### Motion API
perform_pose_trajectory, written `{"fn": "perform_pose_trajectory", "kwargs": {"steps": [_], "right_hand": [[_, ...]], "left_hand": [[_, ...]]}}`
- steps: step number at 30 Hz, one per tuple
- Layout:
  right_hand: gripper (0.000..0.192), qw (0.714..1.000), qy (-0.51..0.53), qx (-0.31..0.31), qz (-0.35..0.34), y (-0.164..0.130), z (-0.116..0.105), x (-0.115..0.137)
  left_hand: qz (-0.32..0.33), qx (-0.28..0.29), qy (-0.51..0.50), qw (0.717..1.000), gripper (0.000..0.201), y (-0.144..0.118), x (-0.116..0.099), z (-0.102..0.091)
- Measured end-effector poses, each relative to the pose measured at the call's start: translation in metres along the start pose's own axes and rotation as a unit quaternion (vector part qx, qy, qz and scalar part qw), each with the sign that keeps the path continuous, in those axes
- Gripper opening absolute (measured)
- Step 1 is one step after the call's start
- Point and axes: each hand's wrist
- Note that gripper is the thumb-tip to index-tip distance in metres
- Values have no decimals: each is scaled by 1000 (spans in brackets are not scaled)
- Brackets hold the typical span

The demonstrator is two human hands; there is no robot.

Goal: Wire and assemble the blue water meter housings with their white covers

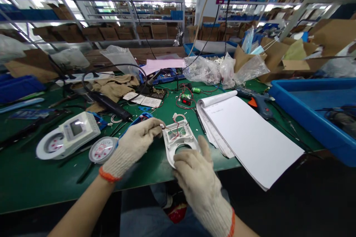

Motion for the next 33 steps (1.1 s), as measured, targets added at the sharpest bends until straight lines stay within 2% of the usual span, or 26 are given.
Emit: {"fn": "perform_pose_trajectory", "kwargs": {"steps": [3,5,7,9,11,14,17,19,21,28,30,33], "right_hand": [[20,998,47,33,19,-11,24,4],[16,996,70,37,34,-13,30,3],[8,995,90,40,28,-9,24,-1],[15,991,119,49,27,0,8,-4],[24,987,143,39,60,12,-11,-7],[29,981,106,37,159,32,-30,-8],[37,963,23,98,250,49,-29,-5],[43,951,-31,126,279,58,-24,-3],[42,949,-69,139,276,64,-20,-3],[44,963,-95,160,196,61,-19,-10],[40,967,-87,143,191,56,-17,-14],[29,977,-57,119,169,50,-13,-20]], "left_hand": [[-44,28,-82,995,24,3,-6,-8],[-70,0,-92,993,26,5,-10,-14],[-73,-13,-94,993,28,7,-14,-16],[-57,21,-94,994,27,8,-16,-15],[-39,70,-83,993,26,9,-17,-12],[-36,99,-67,992,27,11,-16,-9],[-50,98,-81,991,29,13,-12,-10],[-61,96,-106,988,31,13,-9,-10],[-71,92,-134,984,31,11,-5,-10],[-96,36,-207,973,24,5,0,-5],[-140,-21,-281,949,22,6,0,-2],[-197,-125,-397,887,21,11,0,3]]}}
Point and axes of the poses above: each hand's wrist, its own y-axis towards the middle knuckle, its own z-axis out of the palm, x = y × z, and after that the axes turned 15 degrees about y, right-handed
